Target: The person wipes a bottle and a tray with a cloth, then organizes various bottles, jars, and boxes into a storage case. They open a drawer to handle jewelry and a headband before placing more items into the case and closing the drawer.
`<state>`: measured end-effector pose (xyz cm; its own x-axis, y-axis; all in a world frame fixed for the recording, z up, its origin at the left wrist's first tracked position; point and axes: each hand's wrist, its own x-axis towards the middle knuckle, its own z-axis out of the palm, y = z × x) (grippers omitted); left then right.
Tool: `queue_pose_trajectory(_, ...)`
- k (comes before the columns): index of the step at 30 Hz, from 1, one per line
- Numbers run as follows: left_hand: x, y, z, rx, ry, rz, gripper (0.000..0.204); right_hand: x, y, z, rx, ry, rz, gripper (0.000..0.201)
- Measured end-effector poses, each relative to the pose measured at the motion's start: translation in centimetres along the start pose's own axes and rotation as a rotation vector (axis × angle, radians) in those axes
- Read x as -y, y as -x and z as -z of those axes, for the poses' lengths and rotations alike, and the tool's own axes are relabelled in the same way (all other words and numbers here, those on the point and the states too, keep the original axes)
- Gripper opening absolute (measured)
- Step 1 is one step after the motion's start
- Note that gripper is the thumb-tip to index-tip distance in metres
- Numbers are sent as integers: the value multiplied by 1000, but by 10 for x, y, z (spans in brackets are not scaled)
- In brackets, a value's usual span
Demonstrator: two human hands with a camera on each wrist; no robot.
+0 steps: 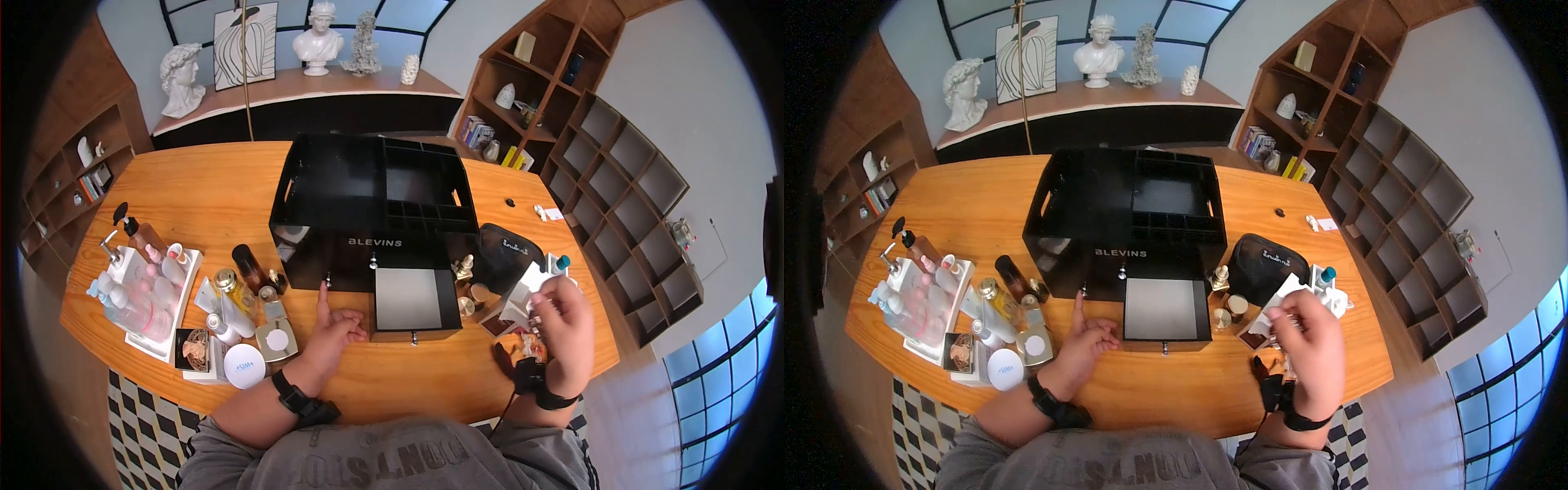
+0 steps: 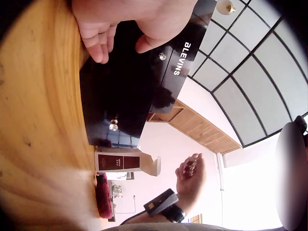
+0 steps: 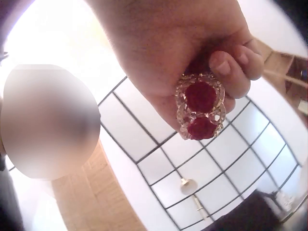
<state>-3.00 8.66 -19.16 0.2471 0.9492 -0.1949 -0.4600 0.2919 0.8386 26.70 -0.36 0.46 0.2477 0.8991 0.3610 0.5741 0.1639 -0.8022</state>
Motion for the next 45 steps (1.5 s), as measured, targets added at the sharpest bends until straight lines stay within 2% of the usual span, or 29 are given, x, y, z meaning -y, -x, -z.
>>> queue_pose_trajectory(1,0,0,0,-11,3,6,96,-18,2,10,-53,-23,-67,13)
queue_pose_trajectory(4,-1,0,-2,-28,-14,12,96,-50,13,38,-118,163,-179,15)
queue_pose_trajectory(7,1,0,-1,-17,-16,-16,92,-80,31,56,-75,447,-263,21)
queue_pose_trajectory(8,0,1,-2,-17,-18,-23,91,-89,35,58,-31,517,-266,15)
queue_pose_trajectory(10,-2,2,-3,-15,-29,-18,90,-96,42,57,46,630,-348,19)
queue_pose_trajectory(14,-1,1,-2,-14,-33,-17,90,-117,47,49,280,666,-476,24)
queue_pose_trajectory(17,-3,1,-3,-26,-33,-18,88,-134,51,47,486,625,-406,28)
queue_pose_trajectory(20,-4,2,-3,-20,-29,-21,87,-160,52,47,554,562,-388,29)
queue_pose_trajectory(23,-3,2,-2,-13,-28,-29,87,-173,51,48,582,482,-333,30)
queue_pose_trajectory(26,-4,2,-3,-20,-32,-24,87,-131,41,46,575,547,-462,29)
queue_pose_trajectory(29,-4,2,-3,-20,-35,-26,88,-126,45,49,387,528,-484,28)
queue_pose_trajectory(32,-4,2,-4,-18,-35,-24,88,-96,47,51,322,655,-368,23)
queue_pose_trajectory(35,-5,3,-4,-12,-32,-19,88,-62,46,50,495,313,-186,22)
queue_pose_trajectory(38,-5,3,-3,-5,-38,-18,88,-55,38,27,819,139,94,23)
queue_pose_trajectory(41,-5,3,-2,-6,-39,-23,89,-42,27,-16,1077,141,132,28)
queue_pose_trajectory(45,1,0,2,-6,-15,-32,91,-61,22,-71,1102,320,346,38)
